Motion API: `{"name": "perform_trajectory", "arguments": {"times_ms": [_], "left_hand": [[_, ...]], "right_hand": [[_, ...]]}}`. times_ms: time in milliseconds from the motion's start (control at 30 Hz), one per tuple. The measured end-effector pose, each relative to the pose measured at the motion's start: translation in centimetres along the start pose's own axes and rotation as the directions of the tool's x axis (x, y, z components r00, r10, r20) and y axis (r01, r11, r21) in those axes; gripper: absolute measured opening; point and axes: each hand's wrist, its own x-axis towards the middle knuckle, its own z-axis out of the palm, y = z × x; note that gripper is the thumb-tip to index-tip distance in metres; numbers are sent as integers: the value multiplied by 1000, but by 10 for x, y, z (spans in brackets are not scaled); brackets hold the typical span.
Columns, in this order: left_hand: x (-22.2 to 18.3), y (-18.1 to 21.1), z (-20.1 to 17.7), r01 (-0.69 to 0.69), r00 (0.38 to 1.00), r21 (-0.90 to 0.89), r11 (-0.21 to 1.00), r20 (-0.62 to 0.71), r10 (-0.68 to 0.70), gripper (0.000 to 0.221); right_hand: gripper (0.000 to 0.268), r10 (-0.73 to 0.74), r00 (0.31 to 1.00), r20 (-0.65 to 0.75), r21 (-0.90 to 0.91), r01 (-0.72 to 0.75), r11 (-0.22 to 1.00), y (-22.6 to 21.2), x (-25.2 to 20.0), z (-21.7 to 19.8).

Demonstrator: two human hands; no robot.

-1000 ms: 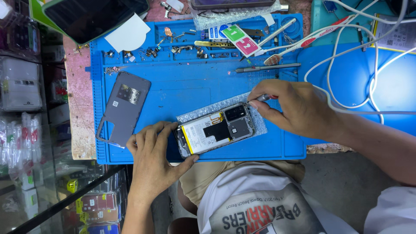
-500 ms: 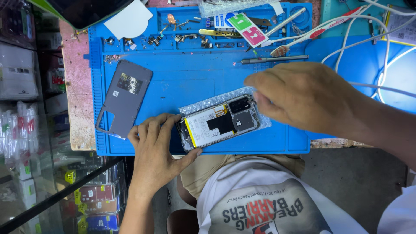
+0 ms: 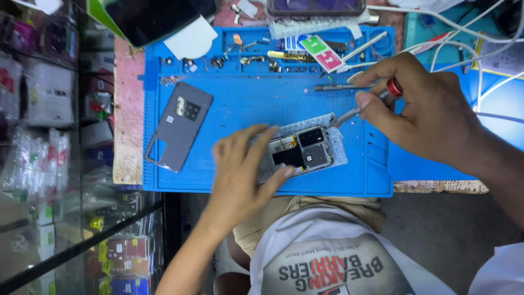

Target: The person disassembles a mobile phone by removing the back cover and using a screwdriver to remove internal screws.

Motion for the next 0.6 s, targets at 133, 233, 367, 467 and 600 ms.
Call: {"name": "perform_trajectory", "arguments": {"times_ms": [133,233,367,467,600], "left_hand": [[30,18,33,86,987,-730,678,156,42,47],[35,30,61,361,899,-894,267,409,156,35],[17,27,70,496,843,-865,79,501,196,46],[-1,18,63,645,764,-750,-148,623,169,41],[4,-20,48,534,829,-766,358,557,-45,26]], "right_hand": [[22,49,998,29,272,-55,961,2,-12,0],[21,98,994,40,373,-106,922,7,-26,1],[17,168,980,109,524,-200,828,30,-35,8],[17,216,976,0,582,-175,794,52,-34,10],[13,160,975,-153,561,-48,827,69,-17,-13]]}}
